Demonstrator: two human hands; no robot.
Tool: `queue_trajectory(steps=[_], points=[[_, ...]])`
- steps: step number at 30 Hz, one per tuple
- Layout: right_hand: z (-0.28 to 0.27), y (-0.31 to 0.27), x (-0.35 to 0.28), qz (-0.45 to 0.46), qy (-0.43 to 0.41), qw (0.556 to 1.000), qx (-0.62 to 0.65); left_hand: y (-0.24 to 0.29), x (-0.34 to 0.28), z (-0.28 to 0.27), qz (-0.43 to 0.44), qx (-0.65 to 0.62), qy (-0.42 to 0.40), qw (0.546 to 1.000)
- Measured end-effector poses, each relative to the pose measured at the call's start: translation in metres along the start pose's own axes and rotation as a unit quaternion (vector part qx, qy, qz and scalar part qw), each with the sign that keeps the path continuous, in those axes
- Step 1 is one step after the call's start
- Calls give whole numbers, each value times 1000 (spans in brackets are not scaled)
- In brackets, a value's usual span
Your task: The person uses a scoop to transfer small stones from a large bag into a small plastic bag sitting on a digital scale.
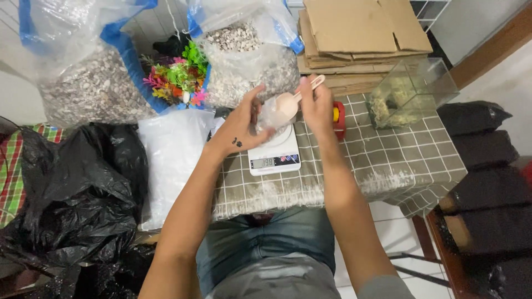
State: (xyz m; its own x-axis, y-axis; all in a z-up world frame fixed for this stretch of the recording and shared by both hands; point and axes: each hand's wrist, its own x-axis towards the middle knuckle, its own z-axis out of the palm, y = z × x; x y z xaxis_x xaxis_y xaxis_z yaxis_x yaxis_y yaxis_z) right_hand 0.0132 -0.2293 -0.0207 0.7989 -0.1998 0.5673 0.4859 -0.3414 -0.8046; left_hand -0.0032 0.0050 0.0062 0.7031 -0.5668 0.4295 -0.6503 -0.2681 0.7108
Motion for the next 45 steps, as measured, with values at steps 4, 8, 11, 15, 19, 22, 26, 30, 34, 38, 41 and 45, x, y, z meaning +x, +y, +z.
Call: queue_trajectory(steps=[4,8,11,15,19,22,26,30,34,38,41,45], points=[[14,-13,-9,40,-52,996,57,23,5,-2,7,64,0,998],[10,-23,-9,94,-88,988,89,9,4,9,16,77,28,997],[16,-23,-7,220,-41,960,168,-2,3,15,36,102,34,994],[26,-41,-8,346,44,905,245,-1,2,18,16,123,20,992],[30,-22,-6,320,79,919,215,-5,4,14,28,168,22,985],[22,-3,-3,311,104,921,210,-2,6,11,63,199,36,977],[7,25,1,309,166,907,233,-1,5,9,63,185,104,975],[-1,16,9,304,234,877,290,-15,8,8,98,201,185,957],[1,15,8,290,233,883,286,-45,17,2,145,161,256,942],[1,6,7,219,234,896,306,-14,13,-25,60,9,389,919],[5,-3,11,192,252,899,304,-25,8,-30,-100,-179,429,880],[7,-35,35,201,260,900,285,-48,12,-30,-215,-421,420,775]])
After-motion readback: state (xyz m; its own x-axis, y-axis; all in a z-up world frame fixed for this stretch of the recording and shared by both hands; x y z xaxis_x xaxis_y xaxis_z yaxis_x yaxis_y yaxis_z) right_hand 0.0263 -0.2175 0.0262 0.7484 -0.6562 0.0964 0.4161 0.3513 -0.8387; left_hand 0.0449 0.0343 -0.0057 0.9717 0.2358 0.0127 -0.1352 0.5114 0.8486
